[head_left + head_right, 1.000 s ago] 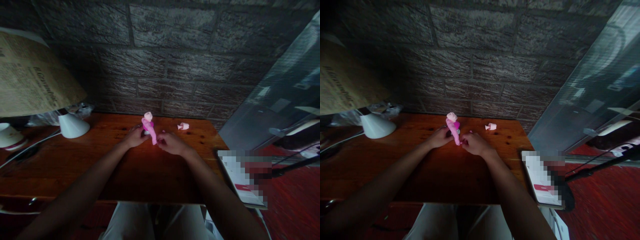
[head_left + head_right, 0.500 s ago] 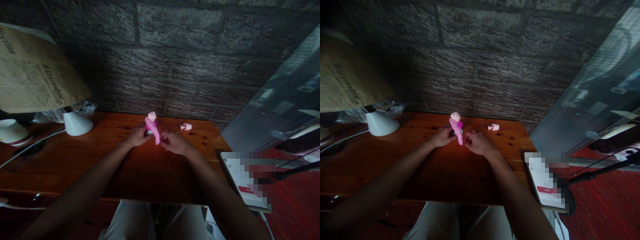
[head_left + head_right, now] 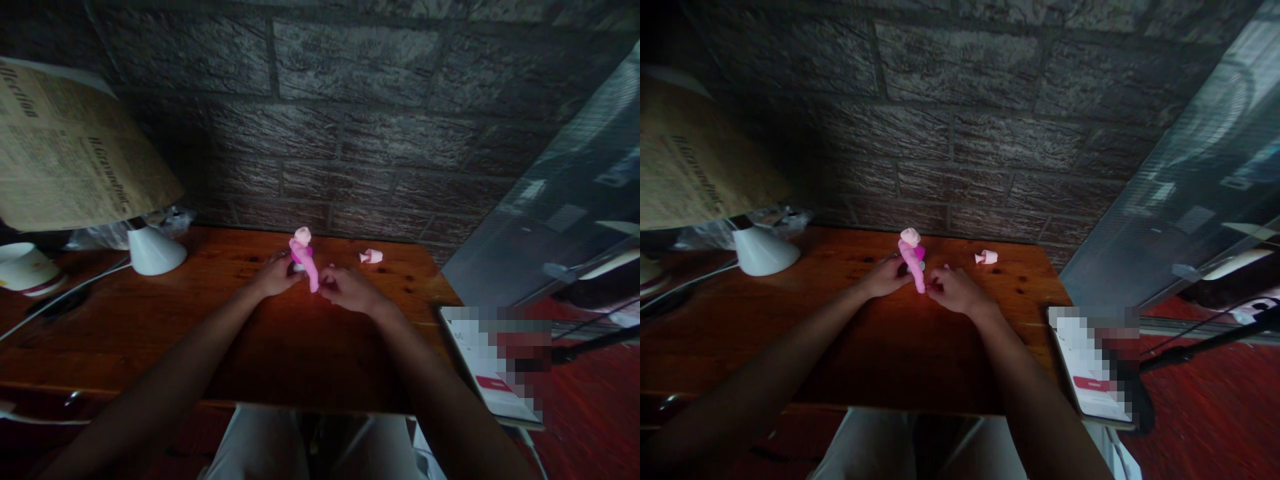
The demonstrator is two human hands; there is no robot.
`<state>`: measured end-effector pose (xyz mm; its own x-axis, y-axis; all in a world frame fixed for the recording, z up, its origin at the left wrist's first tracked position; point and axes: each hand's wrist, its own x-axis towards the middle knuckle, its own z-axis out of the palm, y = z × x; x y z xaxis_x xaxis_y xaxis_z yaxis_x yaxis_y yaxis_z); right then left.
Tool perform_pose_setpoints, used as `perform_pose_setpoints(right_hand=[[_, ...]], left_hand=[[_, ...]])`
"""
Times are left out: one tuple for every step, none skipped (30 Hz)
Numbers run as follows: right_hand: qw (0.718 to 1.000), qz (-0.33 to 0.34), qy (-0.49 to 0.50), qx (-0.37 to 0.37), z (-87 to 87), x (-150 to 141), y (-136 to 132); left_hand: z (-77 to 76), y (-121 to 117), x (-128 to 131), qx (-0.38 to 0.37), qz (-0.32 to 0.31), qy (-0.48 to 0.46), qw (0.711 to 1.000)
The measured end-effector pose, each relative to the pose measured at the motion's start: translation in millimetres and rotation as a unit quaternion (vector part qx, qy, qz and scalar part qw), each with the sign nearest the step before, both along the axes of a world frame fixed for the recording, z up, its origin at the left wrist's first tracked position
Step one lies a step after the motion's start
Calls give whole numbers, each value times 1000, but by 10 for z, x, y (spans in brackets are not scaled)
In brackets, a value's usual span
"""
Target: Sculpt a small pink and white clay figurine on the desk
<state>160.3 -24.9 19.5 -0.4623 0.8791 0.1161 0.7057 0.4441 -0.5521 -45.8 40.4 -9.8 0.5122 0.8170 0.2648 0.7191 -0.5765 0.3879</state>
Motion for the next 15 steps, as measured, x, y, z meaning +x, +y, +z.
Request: perform_pose_setpoints(right_hand=[[1000,2,-4,2,1,0,-2],[1000,6,-7,5,1,-1,-3],[1000,11,-7,9,0,-2,-5],[1000,18,-6,15,-2,-4,-6],[999,25,-3,20,-4,-5,-7],[999,30,1,25,-7,-6,-7],[999,33,3,27,-9,-7,-6],[999,34,4,27,-10,-7,-5],[999,32,4,25,-10,-6,-4],[999,27,5,22,-8,-4,-3],[1000,22,7,20,-6,-1,-3],[1000,15,10,17,-2,2,-2],[1000,7,15,12,0,7,-1],[1000,-1,21,7,1,12,0],[1000,-9,27,2,0,18,3]], left_hand=[[-2,1,-2,1,0,-3,1000],[-7,4,-4,3,1,-6,1000],[-13,7,-7,5,0,-10,1000],[-20,11,-9,6,0,-12,1000],[-27,14,-11,6,-2,-14,1000],[-32,17,-11,5,-4,-15,1000],[-35,18,-12,4,-5,-14,1000],[-35,17,-11,3,-5,-12,1000],[-32,15,-11,1,-4,-10,1000],[-26,12,-10,-1,-1,-7,1000],[-19,9,-11,-4,2,-3,1000],[-11,6,-13,-7,4,0,1000],[-3,4,-16,-11,4,2,1000],[4,4,-21,-16,2,2,1000],[11,4,-27,-20,1,0,1000]])
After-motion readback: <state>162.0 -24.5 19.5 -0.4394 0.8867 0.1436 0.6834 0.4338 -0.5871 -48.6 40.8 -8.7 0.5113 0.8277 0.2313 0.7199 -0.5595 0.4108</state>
